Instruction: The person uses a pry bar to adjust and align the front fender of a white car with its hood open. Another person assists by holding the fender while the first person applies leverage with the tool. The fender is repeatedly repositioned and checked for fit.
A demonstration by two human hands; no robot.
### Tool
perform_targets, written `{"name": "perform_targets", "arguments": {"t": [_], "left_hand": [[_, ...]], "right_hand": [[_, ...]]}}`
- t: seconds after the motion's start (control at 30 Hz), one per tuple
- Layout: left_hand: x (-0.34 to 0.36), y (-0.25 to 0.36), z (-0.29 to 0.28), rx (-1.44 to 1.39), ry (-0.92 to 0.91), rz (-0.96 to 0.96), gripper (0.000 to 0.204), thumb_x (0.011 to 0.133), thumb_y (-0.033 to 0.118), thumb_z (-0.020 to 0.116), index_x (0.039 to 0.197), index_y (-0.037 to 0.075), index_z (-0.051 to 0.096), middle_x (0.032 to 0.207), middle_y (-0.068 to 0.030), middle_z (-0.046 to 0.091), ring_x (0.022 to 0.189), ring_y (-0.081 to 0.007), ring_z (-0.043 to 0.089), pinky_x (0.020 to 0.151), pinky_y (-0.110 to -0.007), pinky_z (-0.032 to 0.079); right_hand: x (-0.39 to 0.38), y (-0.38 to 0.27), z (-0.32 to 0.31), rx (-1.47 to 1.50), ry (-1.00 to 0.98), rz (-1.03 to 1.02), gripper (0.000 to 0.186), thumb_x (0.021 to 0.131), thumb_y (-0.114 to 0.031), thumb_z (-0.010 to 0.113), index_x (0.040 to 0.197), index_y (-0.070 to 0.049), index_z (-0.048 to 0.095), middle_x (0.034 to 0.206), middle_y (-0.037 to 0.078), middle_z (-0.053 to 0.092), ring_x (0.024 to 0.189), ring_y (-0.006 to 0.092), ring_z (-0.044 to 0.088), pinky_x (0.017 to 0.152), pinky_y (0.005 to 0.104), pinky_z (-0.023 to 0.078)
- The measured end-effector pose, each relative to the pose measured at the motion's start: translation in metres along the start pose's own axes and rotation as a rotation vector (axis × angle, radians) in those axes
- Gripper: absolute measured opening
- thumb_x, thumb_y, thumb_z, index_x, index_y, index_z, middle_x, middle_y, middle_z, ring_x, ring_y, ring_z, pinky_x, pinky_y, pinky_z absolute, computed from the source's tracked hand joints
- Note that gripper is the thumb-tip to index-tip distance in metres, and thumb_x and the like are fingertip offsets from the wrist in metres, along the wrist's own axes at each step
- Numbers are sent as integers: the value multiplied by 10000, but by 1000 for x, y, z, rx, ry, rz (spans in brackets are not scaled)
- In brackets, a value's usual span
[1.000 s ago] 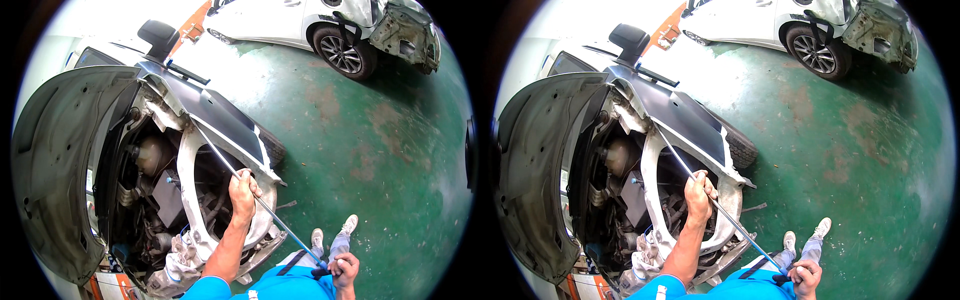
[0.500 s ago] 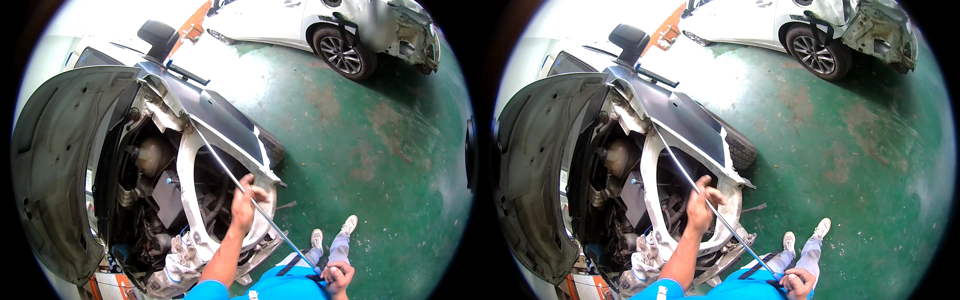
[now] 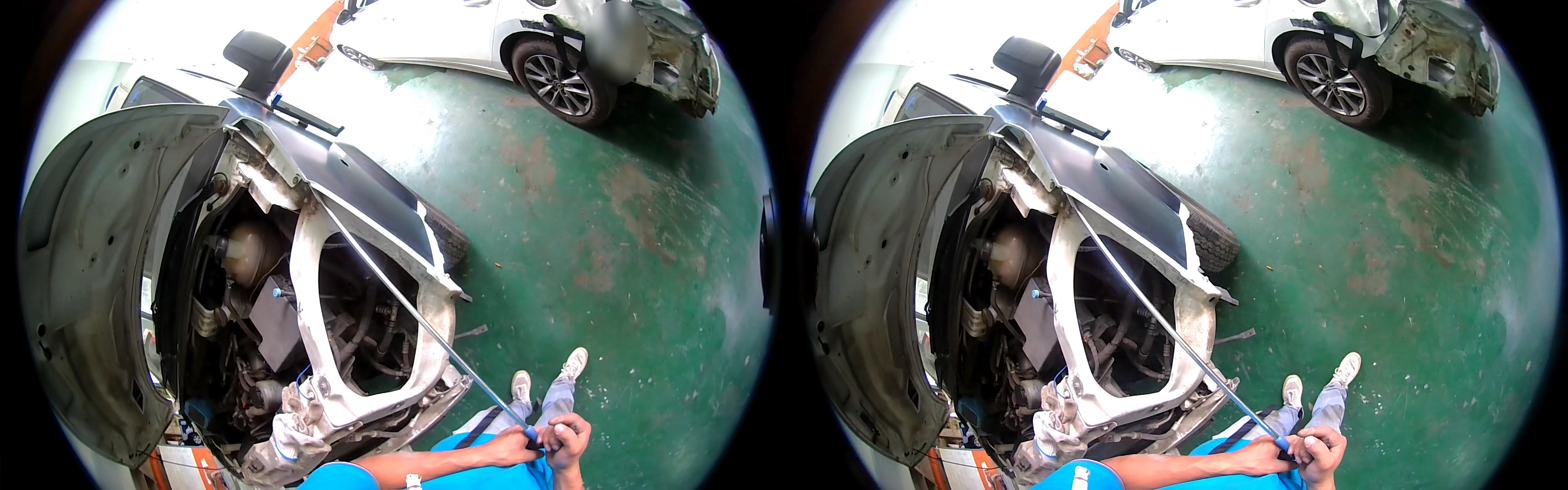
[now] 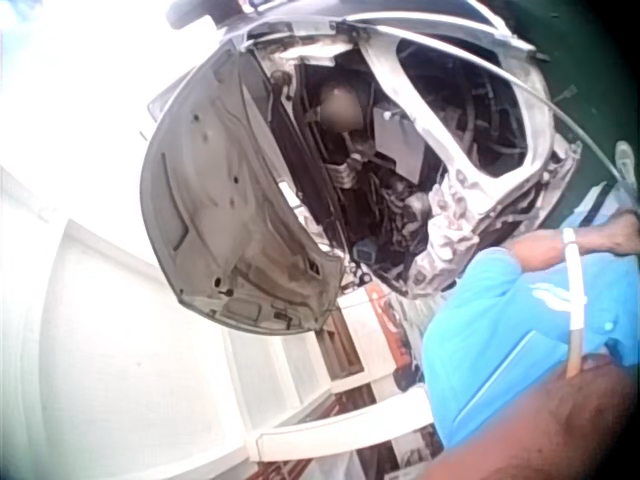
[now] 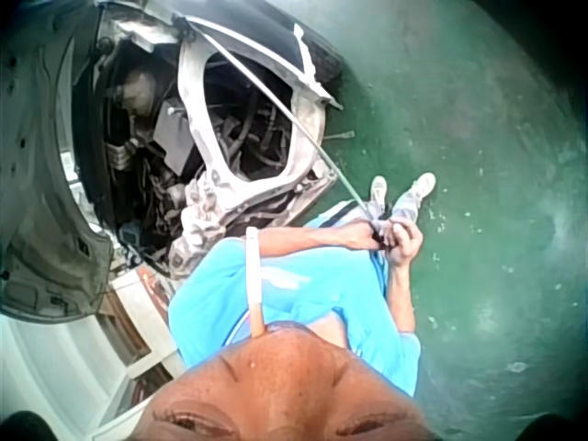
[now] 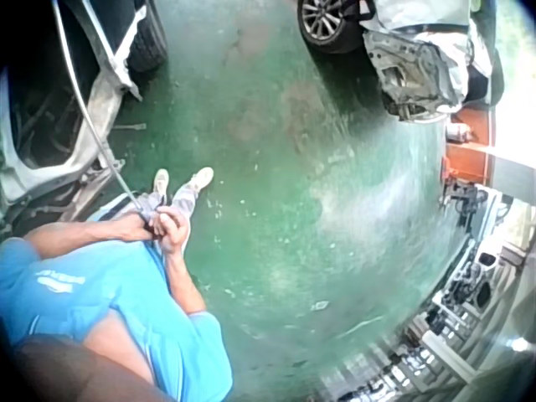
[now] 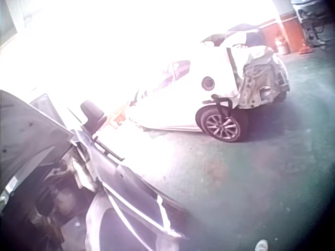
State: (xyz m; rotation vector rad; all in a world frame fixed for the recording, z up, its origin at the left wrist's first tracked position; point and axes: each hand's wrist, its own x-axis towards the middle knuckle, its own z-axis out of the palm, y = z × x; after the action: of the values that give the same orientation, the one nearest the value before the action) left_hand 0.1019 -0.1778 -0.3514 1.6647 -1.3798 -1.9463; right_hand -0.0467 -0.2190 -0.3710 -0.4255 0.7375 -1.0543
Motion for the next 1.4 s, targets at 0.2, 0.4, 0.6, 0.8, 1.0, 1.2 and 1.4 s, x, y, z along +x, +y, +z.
{"name": "perform_targets", "arguments": {"t": [0.2, 0.4, 0.6, 0.8, 1.0, 1.2, 1.4], "left_hand": [[25, -14, 14, 37, 172, 118, 209, 796, 230, 701, 953, 127, 610, 812, -88, 659, 768, -309, 666, 659, -419, 499], [42, -50, 23, 80, 174, 357, 210, 743, 156, 710, 933, 139, 622, 728, -95, 643, 673, -311, 656, 588, -412, 495], [45, -45, 21, 20, 173, 392, 173, 736, 130, 699, 896, 116, 634, 722, -95, 648, 665, -298, 663, 587, -405, 499], [41, -24, 8, 63, 96, 292, 174, 753, 130, 691, 922, 115, 650, 755, -91, 666, 701, -287, 672, 619, -395, 505], [29, -18, 19, -58, 148, 160, 197, 792, 189, 681, 971, 111, 650, 818, -111, 686, 800, -317, 691, 671, -400, 520], [44, -43, 37, 60, 248, 154, 235, 800, 222, 678, 997, 102, 631, 769, -197, 660, 778, -403, 672, 643, -452, 520], [80, -79, 29, 199, 334, 202, 240, 785, 237, 677, 979, 117, 601, 759, -207, 652, 753, -422, 647, 605, -500, 517]], "right_hand": [[10, -6, 4, 57, 63, 24, 200, 836, -91, 592, 852, 102, 645, 456, 33, 439, 359, 109, 396, 433, 317, 457], [7, -7, 7, -40, 123, -16, 188, 838, -72, 568, 831, 106, 627, 466, 34, 444, 363, 99, 391, 427, 308, 452], [14, -13, 1, -30, 100, 77, 162, 841, -89, 557, 851, 67, 601, 473, 2, 403, 367, 88, 353, 423, 304, 446], [14, -10, 4, -42, 163, 22, 160, 827, -49, 552, 833, 92, 627, 473, 30, 435, 373, 104, 383, 432, 312, 452], [15, -20, -2, 43, 44, 125, 174, 816, -73, 580, 838, 91, 634, 466, 37, 427, 370, 120, 385, 442, 326, 459], [19, -14, -24, 39, -38, 110, 173, 789, -61, 592, 823, 100, 645, 470, 54, 451, 383, 144, 425, 477, 344, 484], [46, 10, -41, 37, 12, 152, 178, 787, -92, 618, 830, 78, 652, 494, 62, 481, 405, 161, 469, 512, 345, 511]]}}
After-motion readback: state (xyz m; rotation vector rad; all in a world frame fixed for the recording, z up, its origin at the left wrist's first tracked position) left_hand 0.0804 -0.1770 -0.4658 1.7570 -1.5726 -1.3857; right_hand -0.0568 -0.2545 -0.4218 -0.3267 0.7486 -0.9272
